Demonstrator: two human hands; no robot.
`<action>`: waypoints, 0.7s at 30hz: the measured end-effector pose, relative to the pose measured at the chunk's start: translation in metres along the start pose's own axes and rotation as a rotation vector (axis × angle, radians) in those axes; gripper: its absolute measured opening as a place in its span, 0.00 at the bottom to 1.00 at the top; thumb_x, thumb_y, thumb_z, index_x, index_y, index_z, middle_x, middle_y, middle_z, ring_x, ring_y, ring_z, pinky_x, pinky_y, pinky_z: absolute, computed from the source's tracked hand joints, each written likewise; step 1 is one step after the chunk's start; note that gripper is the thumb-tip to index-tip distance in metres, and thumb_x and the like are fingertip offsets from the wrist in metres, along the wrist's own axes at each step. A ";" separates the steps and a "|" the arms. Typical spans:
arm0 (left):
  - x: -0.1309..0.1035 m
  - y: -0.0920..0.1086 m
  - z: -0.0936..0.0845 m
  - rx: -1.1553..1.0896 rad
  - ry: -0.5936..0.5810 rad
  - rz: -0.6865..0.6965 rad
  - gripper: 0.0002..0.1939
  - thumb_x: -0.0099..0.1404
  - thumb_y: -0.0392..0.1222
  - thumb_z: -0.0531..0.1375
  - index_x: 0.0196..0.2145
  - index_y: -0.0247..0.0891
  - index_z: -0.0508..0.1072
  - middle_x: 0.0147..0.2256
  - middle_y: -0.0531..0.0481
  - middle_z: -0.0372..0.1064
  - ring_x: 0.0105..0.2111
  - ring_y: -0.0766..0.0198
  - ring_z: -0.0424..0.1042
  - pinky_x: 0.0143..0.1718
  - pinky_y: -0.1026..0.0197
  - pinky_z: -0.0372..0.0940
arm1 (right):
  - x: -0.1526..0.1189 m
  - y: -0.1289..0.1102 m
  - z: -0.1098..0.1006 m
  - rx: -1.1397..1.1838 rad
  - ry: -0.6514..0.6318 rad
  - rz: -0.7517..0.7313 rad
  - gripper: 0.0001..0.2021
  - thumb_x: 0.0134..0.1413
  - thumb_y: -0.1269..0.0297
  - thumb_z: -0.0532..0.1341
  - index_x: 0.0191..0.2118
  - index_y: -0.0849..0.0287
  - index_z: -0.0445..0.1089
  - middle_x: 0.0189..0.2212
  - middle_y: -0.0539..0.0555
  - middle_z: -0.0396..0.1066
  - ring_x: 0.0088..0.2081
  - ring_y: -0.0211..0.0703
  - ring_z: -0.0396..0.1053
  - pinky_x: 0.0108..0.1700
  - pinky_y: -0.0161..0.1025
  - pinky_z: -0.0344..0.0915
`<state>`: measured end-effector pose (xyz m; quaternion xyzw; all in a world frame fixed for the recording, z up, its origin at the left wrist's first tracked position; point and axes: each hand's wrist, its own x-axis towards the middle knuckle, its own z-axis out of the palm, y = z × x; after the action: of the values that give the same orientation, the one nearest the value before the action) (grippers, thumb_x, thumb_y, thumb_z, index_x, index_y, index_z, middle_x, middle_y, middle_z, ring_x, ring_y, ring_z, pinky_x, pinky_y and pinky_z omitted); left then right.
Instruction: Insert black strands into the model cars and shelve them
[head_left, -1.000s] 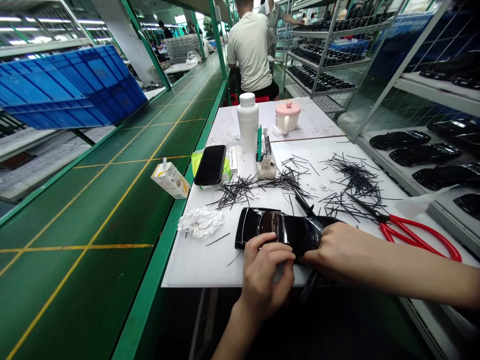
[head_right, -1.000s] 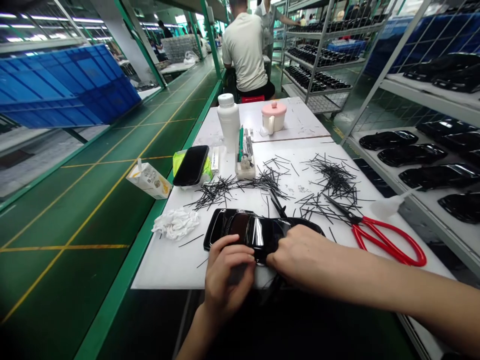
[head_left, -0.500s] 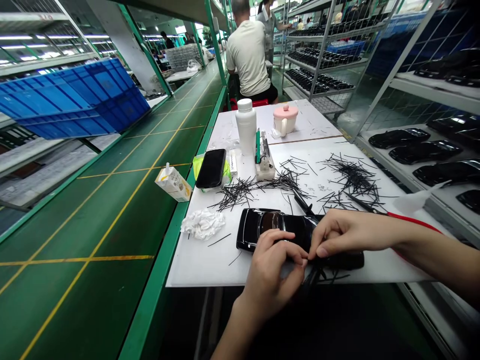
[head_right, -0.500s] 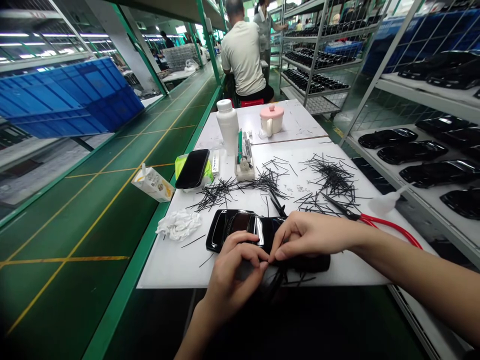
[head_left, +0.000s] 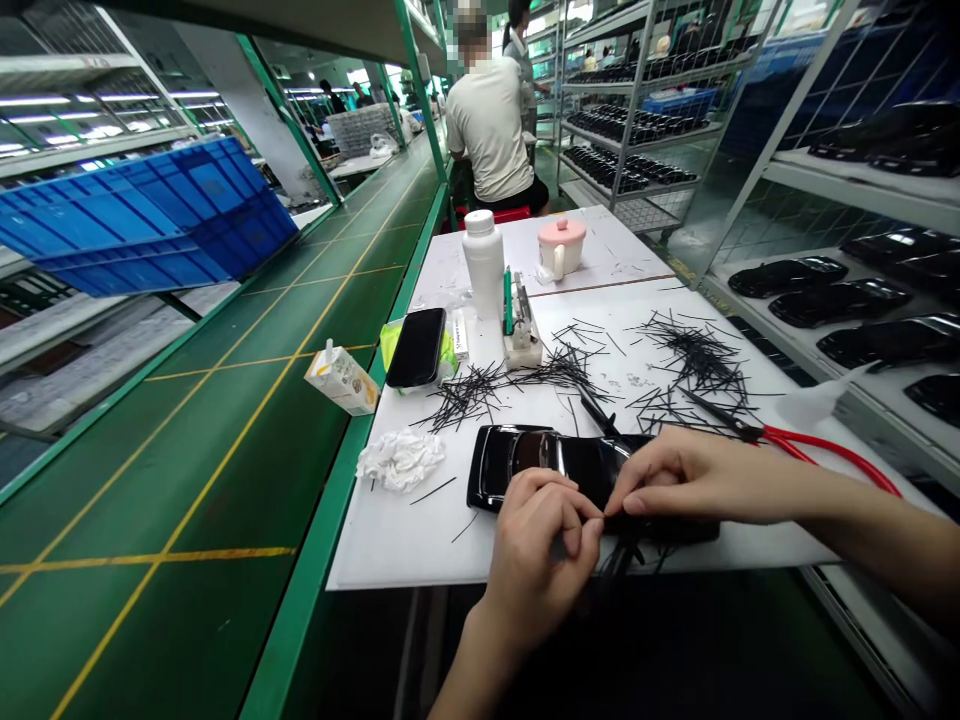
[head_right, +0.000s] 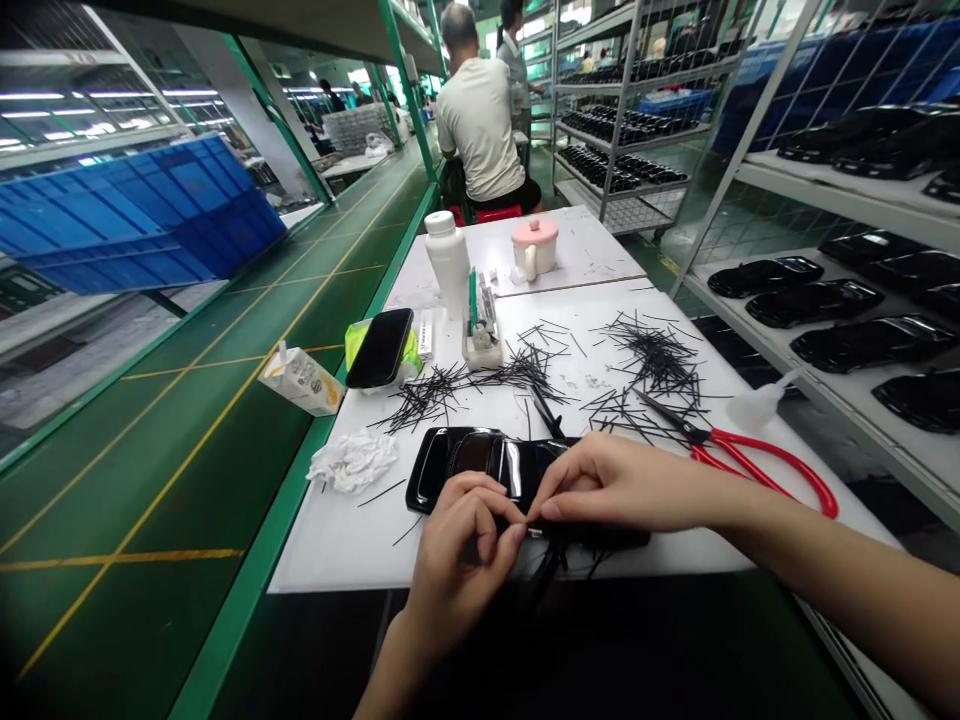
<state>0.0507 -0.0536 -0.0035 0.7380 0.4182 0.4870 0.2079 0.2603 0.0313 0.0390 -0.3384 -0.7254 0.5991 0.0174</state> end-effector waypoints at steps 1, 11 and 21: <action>0.001 0.000 0.000 0.005 0.001 -0.004 0.17 0.62 0.26 0.59 0.25 0.41 0.55 0.28 0.53 0.74 0.36 0.61 0.70 0.42 0.53 0.68 | -0.009 0.004 -0.001 -0.138 0.108 -0.036 0.18 0.62 0.52 0.58 0.45 0.58 0.77 0.20 0.48 0.68 0.21 0.35 0.63 0.22 0.32 0.58; 0.003 0.001 -0.006 0.036 -0.019 -0.110 0.16 0.64 0.27 0.58 0.27 0.42 0.56 0.30 0.54 0.72 0.40 0.61 0.70 0.42 0.58 0.68 | -0.114 0.130 -0.026 -0.970 0.812 0.346 0.19 0.63 0.58 0.51 0.50 0.65 0.70 0.43 0.66 0.72 0.43 0.60 0.72 0.44 0.52 0.70; -0.001 0.002 -0.008 0.145 -0.012 -0.188 0.14 0.66 0.32 0.58 0.28 0.43 0.57 0.30 0.53 0.73 0.41 0.58 0.72 0.45 0.53 0.70 | -0.108 0.129 -0.009 -0.728 0.862 0.281 0.21 0.64 0.55 0.52 0.58 0.57 0.61 0.50 0.63 0.73 0.46 0.57 0.75 0.45 0.47 0.72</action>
<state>0.0446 -0.0562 0.0014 0.7116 0.5184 0.4295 0.2009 0.4079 -0.0093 -0.0312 -0.6290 -0.7602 0.1157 0.1141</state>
